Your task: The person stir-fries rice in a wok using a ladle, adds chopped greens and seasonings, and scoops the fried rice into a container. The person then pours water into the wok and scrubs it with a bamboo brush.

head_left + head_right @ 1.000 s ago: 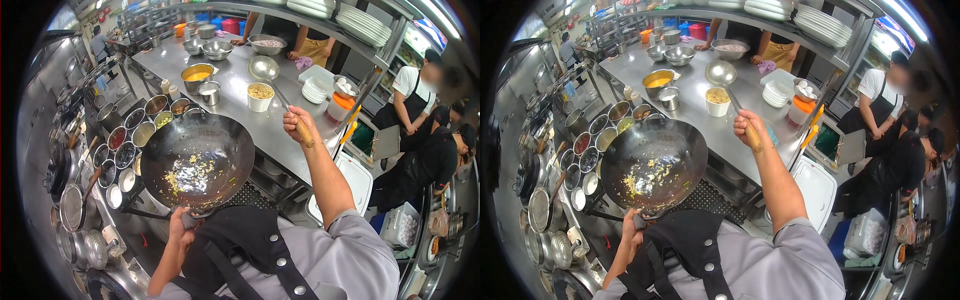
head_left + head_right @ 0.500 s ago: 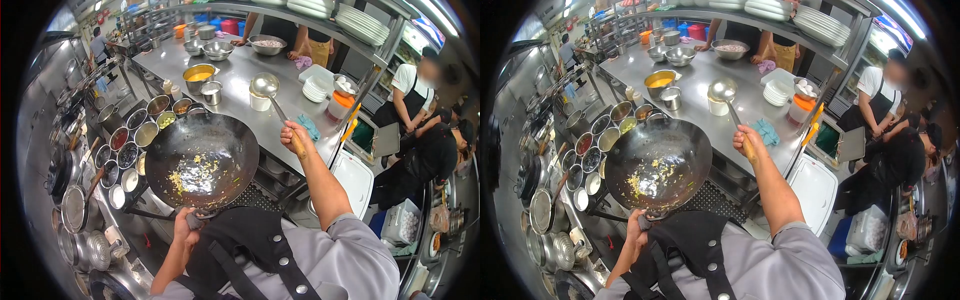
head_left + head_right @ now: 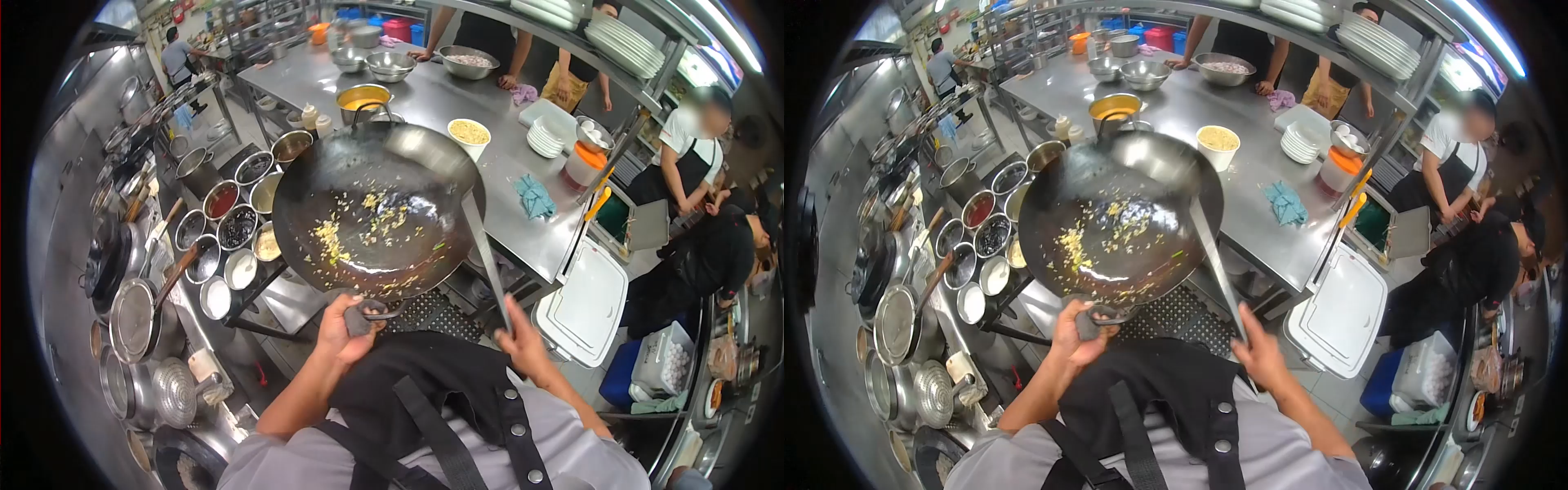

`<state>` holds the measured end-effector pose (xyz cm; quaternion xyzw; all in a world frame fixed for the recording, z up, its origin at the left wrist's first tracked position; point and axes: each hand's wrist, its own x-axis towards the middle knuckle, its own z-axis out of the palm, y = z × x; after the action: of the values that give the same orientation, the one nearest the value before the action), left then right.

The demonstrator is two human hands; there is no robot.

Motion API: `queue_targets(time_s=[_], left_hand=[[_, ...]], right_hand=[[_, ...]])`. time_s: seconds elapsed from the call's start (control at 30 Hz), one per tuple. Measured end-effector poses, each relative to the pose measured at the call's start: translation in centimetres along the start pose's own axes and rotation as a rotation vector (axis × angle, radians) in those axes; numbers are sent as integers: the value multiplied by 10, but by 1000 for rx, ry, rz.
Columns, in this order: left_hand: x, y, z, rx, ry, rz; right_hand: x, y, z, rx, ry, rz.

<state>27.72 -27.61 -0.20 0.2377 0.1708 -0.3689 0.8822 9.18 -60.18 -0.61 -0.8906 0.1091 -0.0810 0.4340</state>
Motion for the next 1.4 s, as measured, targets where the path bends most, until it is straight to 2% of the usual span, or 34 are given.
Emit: queue_targets(time_s=[0.03,0.07,0.1,0.17,0.2,0.23,0.3,0.37,0.43,0.47,0.53,0.63,0.7,0.77,0.83,0.87,0.93,1.0,1.1,1.13,1.2,1.3,1.37,1.4], left_hand=[[3,0,8,58,26,57],[5,0,13,112,52,114],[10,1,13,116,43,111],[22,4,9,186,-43,173],[20,9,15,213,-83,181],[25,13,21,224,-93,182],[37,11,33,297,-83,203],[55,10,52,313,-164,236],[71,13,82,329,-182,226],[81,15,99,313,-160,234],[115,25,109,336,-174,235],[159,42,131,325,-189,228],[193,47,134,294,-207,210],[217,46,149,279,-187,253],[235,43,174,269,-177,286],[238,41,190,279,-177,315],[259,40,201,293,-176,312],[286,40,209,259,-170,305],[303,50,230,237,-160,275],[308,56,238,240,-158,268],[326,71,244,211,-125,242],[362,93,237,193,-98,208],[379,107,240,226,-122,200],[383,114,245,234,-143,225]], right_hand=[[-15,4,7,-26,-101,12],[-19,1,17,31,-53,-123],[-18,-1,17,28,-43,-123],[-11,-18,9,17,-8,63],[8,-37,1,79,-4,236],[31,-55,-9,183,6,293],[83,-71,-23,302,56,266],[122,-93,-27,353,75,280],[155,-100,-31,441,-4,224],[157,-97,-33,287,-45,187],[145,-71,-40,-93,-55,-23],[108,12,-67,-471,-41,-226],[103,54,-96,-458,-56,-183],[117,81,-117,-441,19,-80],[182,65,-137,-372,84,-16],[223,73,-143,-345,166,-155],[304,53,-151,-248,210,-190],[360,16,-154,-180,124,5],[384,5,-142,-207,71,-86],[372,23,-136,-266,90,-215],[338,68,-138,-498,-11,-194],[282,111,-145,-472,-29,-234],[278,103,-141,-444,91,-132],[301,97,-135,-445,175,-184]])
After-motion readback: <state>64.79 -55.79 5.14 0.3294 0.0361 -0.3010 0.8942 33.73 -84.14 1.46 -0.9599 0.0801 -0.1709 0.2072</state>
